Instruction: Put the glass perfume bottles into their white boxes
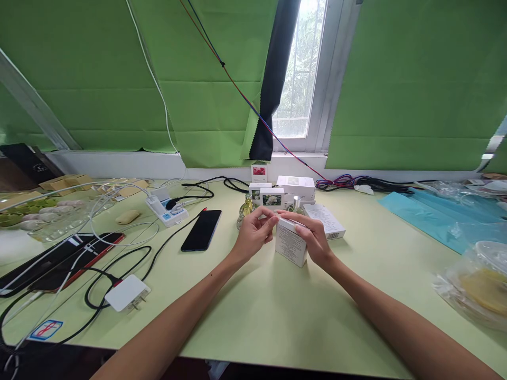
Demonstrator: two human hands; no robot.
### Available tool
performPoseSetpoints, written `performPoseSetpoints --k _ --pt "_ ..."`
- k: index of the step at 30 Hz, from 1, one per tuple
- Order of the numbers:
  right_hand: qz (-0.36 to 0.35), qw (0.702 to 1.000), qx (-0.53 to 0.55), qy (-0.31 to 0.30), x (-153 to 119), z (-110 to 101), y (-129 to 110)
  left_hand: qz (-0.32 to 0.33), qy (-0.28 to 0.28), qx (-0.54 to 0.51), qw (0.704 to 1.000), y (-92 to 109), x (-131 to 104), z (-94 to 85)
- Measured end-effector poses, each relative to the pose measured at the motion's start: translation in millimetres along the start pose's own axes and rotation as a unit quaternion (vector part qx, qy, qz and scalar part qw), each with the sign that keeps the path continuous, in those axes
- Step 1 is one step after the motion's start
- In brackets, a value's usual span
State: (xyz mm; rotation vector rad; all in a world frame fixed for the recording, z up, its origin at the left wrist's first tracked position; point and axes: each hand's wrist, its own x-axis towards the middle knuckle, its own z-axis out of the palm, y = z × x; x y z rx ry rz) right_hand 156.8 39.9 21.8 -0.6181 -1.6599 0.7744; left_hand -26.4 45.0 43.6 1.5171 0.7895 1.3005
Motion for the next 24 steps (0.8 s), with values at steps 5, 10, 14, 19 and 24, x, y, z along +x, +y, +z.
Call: performPoseSetpoints --k 5,10,14,19,24 --pt "-0.002 1.000 0.005 0.003 -0.3 0.1 -0.8 0.000 -0.005 -0.004 1.000 -2.3 0.5 -1.3" --pt "-0.008 1.000 0.010 0.001 -0.3 -0.2 0.6 -0.001 -0.005 -0.012 1.000 -1.4 1.3 -0.7" --pt "-0.010 1.000 0.011 0.001 -0.3 0.0 1.4 -0.002 -0.003 -0.018 1.000 -1.6 1.0 0.7" --pt "-0.012 1.000 0.007 0.006 0.3 0.6 0.0 0.009 0.010 -0.023 1.000 -3.7 -0.4 2.6" --pt "-0.008 1.000 -0.008 0.011 0.7 1.0 -1.7 0.012 0.018 -0.024 0.999 -5.6 -1.5 4.2"
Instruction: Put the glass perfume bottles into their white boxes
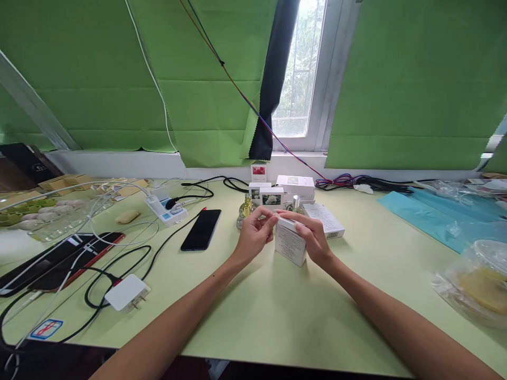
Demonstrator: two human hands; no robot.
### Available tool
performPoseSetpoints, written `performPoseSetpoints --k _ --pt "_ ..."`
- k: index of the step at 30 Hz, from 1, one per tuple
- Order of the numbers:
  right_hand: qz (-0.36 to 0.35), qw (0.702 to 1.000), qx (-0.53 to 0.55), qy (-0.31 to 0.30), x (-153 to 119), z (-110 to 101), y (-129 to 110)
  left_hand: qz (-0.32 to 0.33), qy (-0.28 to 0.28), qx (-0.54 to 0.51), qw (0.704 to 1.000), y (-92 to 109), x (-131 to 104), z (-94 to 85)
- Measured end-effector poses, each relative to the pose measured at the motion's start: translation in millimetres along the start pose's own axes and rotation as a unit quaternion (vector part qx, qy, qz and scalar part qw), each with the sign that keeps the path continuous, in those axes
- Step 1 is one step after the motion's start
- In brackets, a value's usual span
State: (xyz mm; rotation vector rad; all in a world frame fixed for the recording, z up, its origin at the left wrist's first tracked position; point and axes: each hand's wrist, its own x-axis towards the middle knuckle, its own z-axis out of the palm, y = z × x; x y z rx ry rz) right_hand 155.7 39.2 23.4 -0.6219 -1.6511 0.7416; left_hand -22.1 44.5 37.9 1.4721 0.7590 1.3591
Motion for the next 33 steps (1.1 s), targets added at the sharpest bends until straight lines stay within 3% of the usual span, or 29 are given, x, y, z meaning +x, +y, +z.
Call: performPoseSetpoints --k 33 --pt "-0.010 1.000 0.001 -0.009 -0.2 0.6 1.2 0.009 0.005 -0.036 0.999 -3.1 -4.5 6.7"
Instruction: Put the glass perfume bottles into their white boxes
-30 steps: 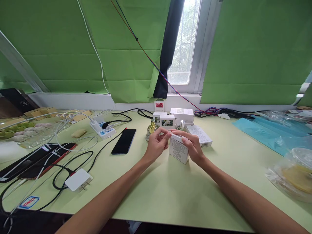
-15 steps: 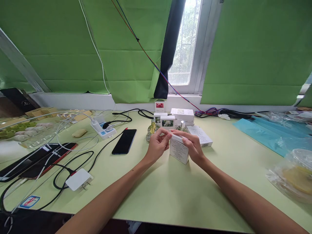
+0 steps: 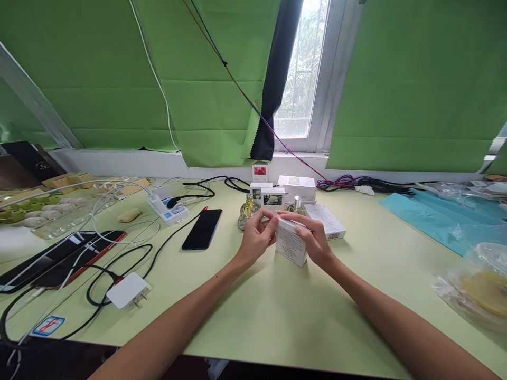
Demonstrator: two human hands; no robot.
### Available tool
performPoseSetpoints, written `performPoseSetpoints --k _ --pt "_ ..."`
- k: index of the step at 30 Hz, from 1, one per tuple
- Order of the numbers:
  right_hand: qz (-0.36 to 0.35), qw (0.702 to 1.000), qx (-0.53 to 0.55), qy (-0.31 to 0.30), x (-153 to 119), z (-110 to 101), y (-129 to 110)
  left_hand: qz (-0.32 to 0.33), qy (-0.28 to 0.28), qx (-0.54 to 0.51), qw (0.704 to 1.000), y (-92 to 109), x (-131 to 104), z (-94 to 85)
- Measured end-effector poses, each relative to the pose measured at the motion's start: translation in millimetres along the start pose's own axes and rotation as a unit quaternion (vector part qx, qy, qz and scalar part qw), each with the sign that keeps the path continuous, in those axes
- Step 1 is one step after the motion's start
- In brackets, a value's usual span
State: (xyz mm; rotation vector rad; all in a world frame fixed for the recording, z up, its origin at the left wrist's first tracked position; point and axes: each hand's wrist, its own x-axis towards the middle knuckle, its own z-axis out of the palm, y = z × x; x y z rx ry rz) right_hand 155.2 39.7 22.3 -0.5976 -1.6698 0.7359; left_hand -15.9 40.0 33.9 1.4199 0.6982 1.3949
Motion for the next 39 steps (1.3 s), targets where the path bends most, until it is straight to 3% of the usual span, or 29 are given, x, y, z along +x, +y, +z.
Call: performPoseSetpoints --k 18,39 --pt "0.002 1.000 0.008 0.000 -1.2 -0.4 1.6 -0.038 0.016 0.005 0.999 5.7 1.1 0.5" --pt "0.010 0.999 0.033 0.005 -1.0 -0.3 0.8 -0.044 -0.021 -0.002 0.999 -0.6 2.7 -4.5"
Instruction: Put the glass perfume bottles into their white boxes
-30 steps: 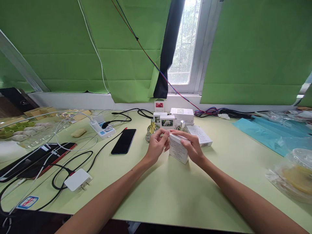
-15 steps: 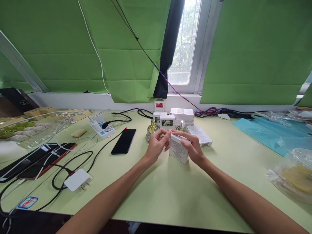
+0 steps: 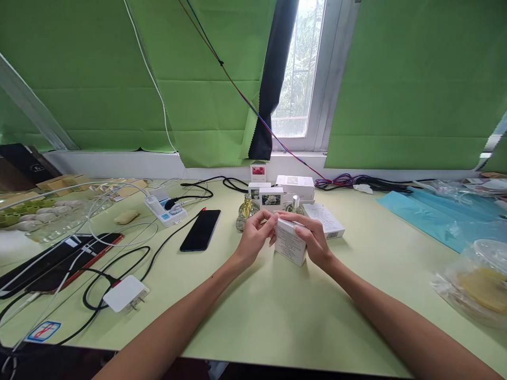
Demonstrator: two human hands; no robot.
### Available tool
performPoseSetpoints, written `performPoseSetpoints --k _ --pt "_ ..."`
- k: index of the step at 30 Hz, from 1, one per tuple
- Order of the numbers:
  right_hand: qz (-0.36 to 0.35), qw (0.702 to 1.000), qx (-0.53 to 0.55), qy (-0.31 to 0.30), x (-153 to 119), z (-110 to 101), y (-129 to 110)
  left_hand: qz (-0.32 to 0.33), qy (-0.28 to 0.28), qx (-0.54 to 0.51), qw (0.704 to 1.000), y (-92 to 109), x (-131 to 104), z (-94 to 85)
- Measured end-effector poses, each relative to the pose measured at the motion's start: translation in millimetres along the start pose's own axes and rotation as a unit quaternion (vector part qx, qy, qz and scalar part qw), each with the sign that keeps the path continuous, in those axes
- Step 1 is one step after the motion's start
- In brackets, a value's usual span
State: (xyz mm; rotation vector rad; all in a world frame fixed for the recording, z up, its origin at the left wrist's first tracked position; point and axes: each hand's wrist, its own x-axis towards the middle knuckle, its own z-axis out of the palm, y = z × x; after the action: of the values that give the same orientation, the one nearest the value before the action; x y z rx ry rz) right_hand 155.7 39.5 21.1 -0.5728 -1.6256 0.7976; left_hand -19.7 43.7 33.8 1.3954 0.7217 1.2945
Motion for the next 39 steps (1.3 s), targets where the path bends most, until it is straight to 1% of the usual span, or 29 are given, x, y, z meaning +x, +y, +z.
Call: performPoseSetpoints --k 8,19,22,39 --pt "0.009 1.000 0.001 0.002 -0.4 0.3 -1.4 -0.009 -0.002 0.005 1.000 3.6 -1.5 1.4" --pt "0.019 1.000 0.018 -0.006 -0.4 -2.0 1.7 -0.011 0.007 0.020 1.000 3.7 -2.4 3.2" --pt "0.018 1.000 0.007 -0.004 -0.3 -2.6 2.3 -0.013 0.010 0.025 1.000 3.7 -3.4 4.7" --pt "0.028 0.999 0.028 0.004 -0.8 -1.1 2.6 -0.021 0.006 0.061 0.998 3.1 -5.7 6.7"
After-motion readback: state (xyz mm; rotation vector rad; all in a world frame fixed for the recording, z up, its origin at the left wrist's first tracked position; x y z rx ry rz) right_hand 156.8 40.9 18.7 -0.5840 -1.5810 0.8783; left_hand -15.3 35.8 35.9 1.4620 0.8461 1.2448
